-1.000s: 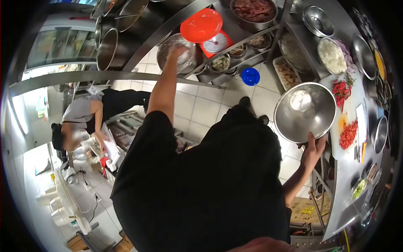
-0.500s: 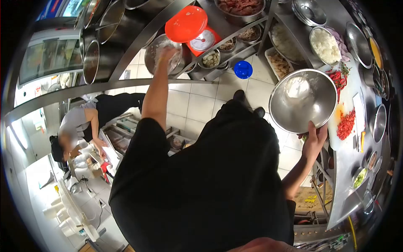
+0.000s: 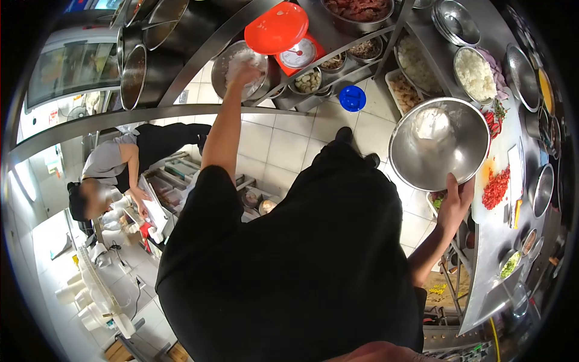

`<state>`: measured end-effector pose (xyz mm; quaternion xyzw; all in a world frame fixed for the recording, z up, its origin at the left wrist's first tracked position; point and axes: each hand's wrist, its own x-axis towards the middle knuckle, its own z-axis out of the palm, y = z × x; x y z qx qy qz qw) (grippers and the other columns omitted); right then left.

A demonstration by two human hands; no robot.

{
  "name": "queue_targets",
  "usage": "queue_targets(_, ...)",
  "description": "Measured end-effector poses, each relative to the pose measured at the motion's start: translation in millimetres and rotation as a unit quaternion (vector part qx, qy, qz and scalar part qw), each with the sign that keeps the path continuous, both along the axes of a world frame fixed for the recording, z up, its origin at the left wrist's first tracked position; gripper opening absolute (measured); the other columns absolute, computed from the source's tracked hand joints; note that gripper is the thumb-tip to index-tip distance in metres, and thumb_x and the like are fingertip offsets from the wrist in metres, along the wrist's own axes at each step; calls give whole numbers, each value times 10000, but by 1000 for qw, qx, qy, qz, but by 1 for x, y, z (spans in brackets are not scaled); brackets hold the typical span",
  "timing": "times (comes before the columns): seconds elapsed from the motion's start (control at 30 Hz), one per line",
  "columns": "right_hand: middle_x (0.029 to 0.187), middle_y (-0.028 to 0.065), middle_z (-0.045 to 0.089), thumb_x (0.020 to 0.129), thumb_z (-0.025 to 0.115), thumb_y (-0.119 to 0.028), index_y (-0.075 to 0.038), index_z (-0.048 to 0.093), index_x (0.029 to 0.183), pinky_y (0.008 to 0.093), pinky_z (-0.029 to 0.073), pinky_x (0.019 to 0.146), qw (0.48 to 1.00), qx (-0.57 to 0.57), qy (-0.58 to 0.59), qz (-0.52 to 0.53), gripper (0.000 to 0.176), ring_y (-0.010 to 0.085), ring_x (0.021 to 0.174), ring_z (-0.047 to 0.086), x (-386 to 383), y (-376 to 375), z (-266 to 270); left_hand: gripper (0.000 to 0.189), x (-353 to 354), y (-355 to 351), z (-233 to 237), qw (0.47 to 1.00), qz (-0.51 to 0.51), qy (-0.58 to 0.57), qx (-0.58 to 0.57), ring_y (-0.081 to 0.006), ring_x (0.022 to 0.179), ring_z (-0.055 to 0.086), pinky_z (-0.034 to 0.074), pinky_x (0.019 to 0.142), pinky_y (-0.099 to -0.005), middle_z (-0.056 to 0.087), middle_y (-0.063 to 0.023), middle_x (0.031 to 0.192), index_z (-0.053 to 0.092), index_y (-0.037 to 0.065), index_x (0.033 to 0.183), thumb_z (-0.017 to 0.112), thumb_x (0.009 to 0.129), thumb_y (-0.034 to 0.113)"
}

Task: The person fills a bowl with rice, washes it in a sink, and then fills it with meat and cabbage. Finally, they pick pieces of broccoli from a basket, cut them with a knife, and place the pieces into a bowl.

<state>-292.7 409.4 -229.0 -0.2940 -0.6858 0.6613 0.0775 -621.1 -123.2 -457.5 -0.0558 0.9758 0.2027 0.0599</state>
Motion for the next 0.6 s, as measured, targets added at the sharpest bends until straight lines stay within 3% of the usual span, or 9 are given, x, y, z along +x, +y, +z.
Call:
queue_targets(0.03, 899, 36, 565, 845, 511, -48, -2, 474, 1203, 224, 374, 482, 1000, 1, -1, 3, 363, 84, 643, 481, -2, -2, 2, 802, -5, -6, -17, 993, -73, -80, -47, -361, 1104, 528, 419, 948, -403, 548, -268, 1161, 492, -9, 1235, 774, 567, 334)
queue_targets(0.13, 911, 38, 567, 844, 512, -49, -1, 470, 1208, 225, 382, 486, 998, 55, 26, 27, 370, 84, 637, 483, -5, -1, 4, 808, 23, 57, 82, 987, 1, -109, -116, -349, 1106, 536, 427, 942, -380, 550, -269, 1165, 473, -64, 1228, 771, 560, 279)
queue_targets(0.17, 923, 39, 568, 844, 512, -47, -1, 468, 1213, 225, 385, 492, 998, 41, 21, 31, 374, 84, 649, 487, -3, 1, 4, 808, 25, 41, 67, 987, 2, -108, -116, -349, 1106, 536, 427, 942, -380, 550, -269, 1165, 473, -64, 1228, 771, 560, 279)
queue_targets(0.23, 935, 40, 569, 844, 511, -45, -1, 466, 1217, 225, 388, 498, 999, 26, 17, 28, 378, 84, 660, 490, -2, 1, 4, 784, 21, 3, 28, 979, 106, 99, 146, -330, 1088, 554, 435, 930, -359, 573, -264, 1132, 477, -81, 1220, 769, 562, 230)
queue_targets(0.33, 949, 41, 570, 848, 506, -41, -2, 465, 1219, 225, 389, 502, 1000, 17, 23, 13, 375, 83, 669, 491, 1, 2, 7, 780, 56, 28, 61, 948, 182, 28, 259, -311, 1081, 559, 443, 915, -335, 576, -258, 1131, 478, -99, 1216, 777, 568, 217)
queue_targets(0.43, 937, 37, 569, 851, 505, -37, -2, 465, 1220, 222, 380, 493, 1000, 3, 26, 1, 373, 82, 664, 489, 3, 3, 4, 786, 26, -18, 14, 966, 168, 57, 190, -317, 1123, 531, 433, 933, -369, 511, -285, 1212, 482, -83, 1223, 761, 593, 294)
queue_targets(0.5, 978, 52, 569, 851, 510, -34, 9, 460, 1227, 225, 407, 575, 1000, -1, -12, -1, 382, 101, 742, 511, 5, 4, 3, 788, 6, -22, -3, 964, 187, 76, 171, -318, 1142, 518, 431, 938, -378, 484, -285, 1250, 484, -78, 1223, 753, 600, 321)
queue_targets(0.57, 1008, 62, 566, 850, 511, -32, 17, 456, 1231, 232, 410, 647, 1000, 16, -1, -3, 388, 116, 798, 515, 4, 0, 5, 759, -19, -21, -15, 997, -11, -79, -19, -332, 1153, 505, 413, 956, -401, 497, -234, 1262, 497, -8, 1246, 728, 626, 364)
queue_targets(0.6, 1038, 72, 563, 850, 512, -31, 24, 452, 1236, 238, 412, 720, 999, 32, 10, -3, 395, 131, 855, 519, 4, -1, 6, 759, -24, -10, -9, 997, -12, -80, -18, -332, 1153, 505, 413, 956, -401, 497, -234, 1262, 497, -8, 1246, 728, 626, 364)
